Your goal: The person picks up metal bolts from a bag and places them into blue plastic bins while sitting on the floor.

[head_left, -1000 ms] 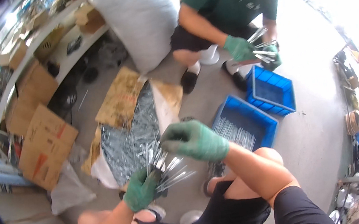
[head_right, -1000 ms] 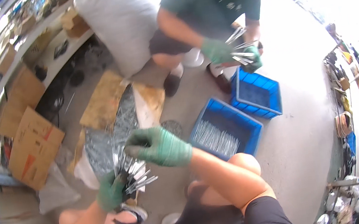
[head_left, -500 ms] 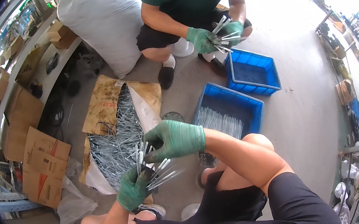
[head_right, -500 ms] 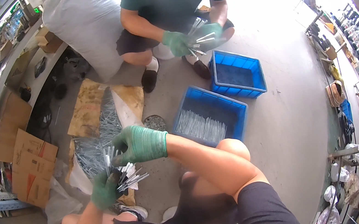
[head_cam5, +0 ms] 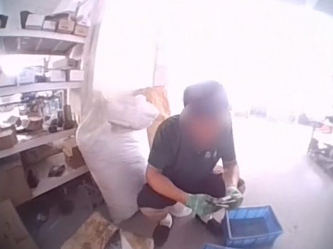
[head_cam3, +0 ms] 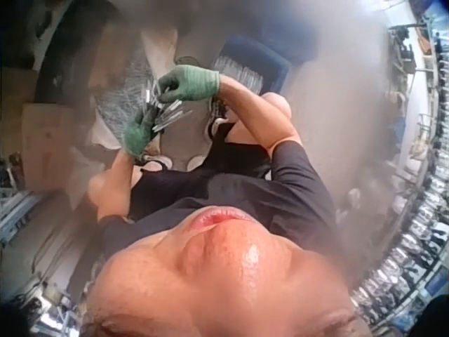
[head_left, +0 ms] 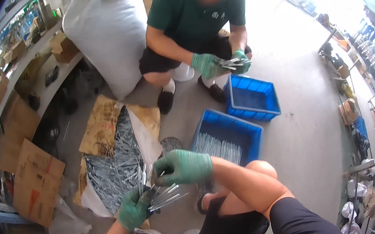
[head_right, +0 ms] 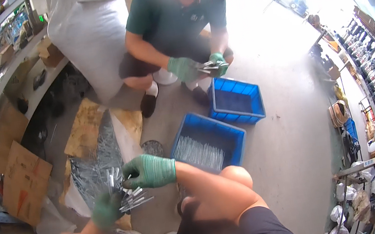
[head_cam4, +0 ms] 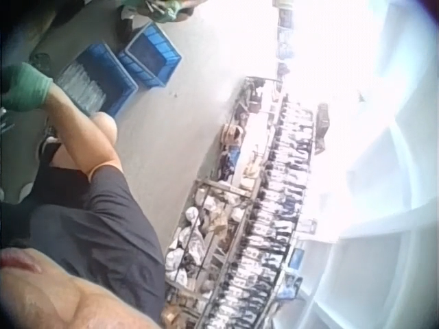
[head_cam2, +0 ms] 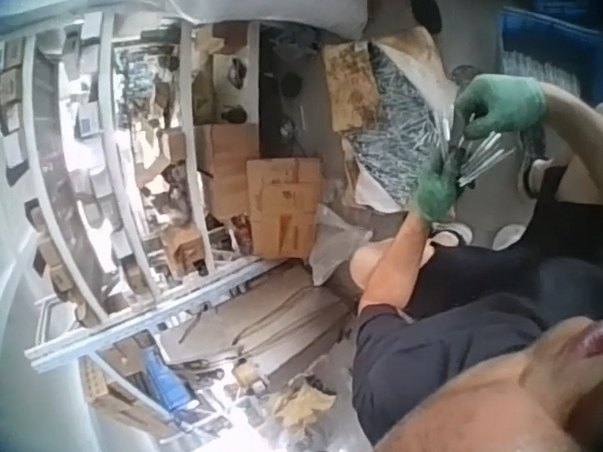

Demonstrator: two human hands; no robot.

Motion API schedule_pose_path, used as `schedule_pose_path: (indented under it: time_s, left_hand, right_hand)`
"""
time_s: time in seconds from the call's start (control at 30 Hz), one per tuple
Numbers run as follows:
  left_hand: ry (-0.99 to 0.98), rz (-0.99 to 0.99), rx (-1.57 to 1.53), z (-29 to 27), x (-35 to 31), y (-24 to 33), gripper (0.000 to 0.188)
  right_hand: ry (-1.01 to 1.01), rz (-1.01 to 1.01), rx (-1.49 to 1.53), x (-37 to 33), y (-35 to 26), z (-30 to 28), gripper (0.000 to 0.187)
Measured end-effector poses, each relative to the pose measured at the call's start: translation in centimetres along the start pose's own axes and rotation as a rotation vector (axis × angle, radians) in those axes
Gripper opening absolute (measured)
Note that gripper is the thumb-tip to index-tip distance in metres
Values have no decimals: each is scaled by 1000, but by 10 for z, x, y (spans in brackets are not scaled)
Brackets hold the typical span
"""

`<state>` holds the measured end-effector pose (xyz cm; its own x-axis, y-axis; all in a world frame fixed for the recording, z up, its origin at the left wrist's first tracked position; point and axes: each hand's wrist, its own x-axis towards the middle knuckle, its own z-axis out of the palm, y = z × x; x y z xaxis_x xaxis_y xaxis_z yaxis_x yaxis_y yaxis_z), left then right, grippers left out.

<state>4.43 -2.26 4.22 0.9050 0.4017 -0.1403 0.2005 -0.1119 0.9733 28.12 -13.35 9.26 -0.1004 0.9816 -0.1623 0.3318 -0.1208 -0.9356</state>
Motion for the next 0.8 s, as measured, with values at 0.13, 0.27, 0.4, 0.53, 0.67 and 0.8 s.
schedule_pose_path:
  time_s: [0.13, 0.27, 0.4, 0.53, 0.67, 0.8]
  left_hand:
    - [7, -170, -221, -7, -7, 5, 32]
    - [35, -207, -62, -17, -17, 8, 30]
    - [-54, 56, 88, -10, 1, 1, 28]
    - [-10, 56, -14, -16, -3, 2, 29]
    - [79, -86, -148, -31, -13, -4, 30]
    - [-7, -274, -306, -17, 2, 3, 30]
  right_hand:
    - [-41, 63, -32, 5, -8, -1, 20]
    - [-84, 59, -1, 17, -7, 10, 19]
    - [-102, 103, -18, 15, -5, 3, 20]
    - [41, 26, -38, 17, -18, 3, 24]
    - [-18, -71, -84, 45, -17, 10, 28]
    - [-22, 116, 7, 35, 0, -8, 29]
